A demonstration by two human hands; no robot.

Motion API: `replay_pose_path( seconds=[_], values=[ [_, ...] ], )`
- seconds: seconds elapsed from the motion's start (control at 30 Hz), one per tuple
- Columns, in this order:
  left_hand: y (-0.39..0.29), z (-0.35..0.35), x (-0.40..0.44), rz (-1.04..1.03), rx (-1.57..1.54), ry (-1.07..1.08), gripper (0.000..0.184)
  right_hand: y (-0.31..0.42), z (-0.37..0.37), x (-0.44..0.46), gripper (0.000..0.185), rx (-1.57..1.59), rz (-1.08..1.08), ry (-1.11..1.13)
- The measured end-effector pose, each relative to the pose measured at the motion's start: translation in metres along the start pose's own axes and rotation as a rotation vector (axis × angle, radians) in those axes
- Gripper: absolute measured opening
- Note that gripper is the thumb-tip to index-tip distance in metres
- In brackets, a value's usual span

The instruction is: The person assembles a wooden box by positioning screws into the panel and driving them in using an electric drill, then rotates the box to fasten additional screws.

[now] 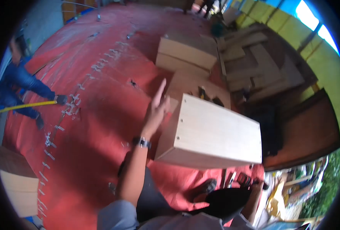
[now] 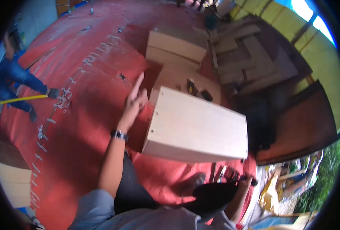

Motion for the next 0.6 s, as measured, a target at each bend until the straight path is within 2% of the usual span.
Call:
replay_pose_path(
  seconds=[0.1, 0.17, 0.23, 0.27, 0.3, 0.37, 0.4, 0.5, 0.6],
  values=[
    [-0.009, -0.009, 0.031, 0.011, -0.063, 0.029, 0.065, 0.004, 0.011, 0.018, 0.010, 0.019, 0.033, 0.038],
    [0.014, 0.001, 0.029, 0.050, -0.008, 0.055, 0.065, 0.011, 0.027, 0.006, 0.012, 0.010, 0.149, -0.053],
    [0.061, 0.025, 0.029, 0.127, 0.256, 0.003, 0.050, 0.010, -0.019, -0.004, 0.015, 0.030, 0.177, -0.120],
    [0.099, 0.045, 0.015, 0.311, 0.295, 0.010, 0.045, 0.010, -0.031, -0.012, 0.016, 0.040, 0.170, -0.166],
    [0.147, 0.069, 0.008, 0.175, 0.594, 0.160, 0.040, 0.006, -0.037, -0.024, 0.017, 0.049, 0.148, -0.199],
    [0.172, 0.075, -0.014, 0.000, 1.051, 0.314, 0.034, 0.001, -0.045, -0.031, 0.019, 0.069, 0.115, -0.224],
    [0.164, 0.070, -0.027, -0.024, 1.208, 0.312, 0.032, 0.000, -0.039, -0.025, 0.020, 0.071, 0.107, -0.211],
    [0.179, 0.058, -0.036, -0.021, 1.338, 0.592, 0.027, -0.006, -0.028, -0.010, 0.023, 0.079, 0.093, -0.169],
    [0.125, 0.027, -0.031, 0.047, 1.287, 0.579, 0.024, -0.013, -0.047, -0.010, 0.020, 0.061, 0.080, -0.088]
  ],
)
Point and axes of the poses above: each hand's wrist, its own x-axis towards the middle knuckle, its own z-axis out of the back of the hand, y = z × x, the point moved 8 cm from there along x, towards the middle knuckle, and after that the axes turned 13 degrees about y, right-handed, at the moved point
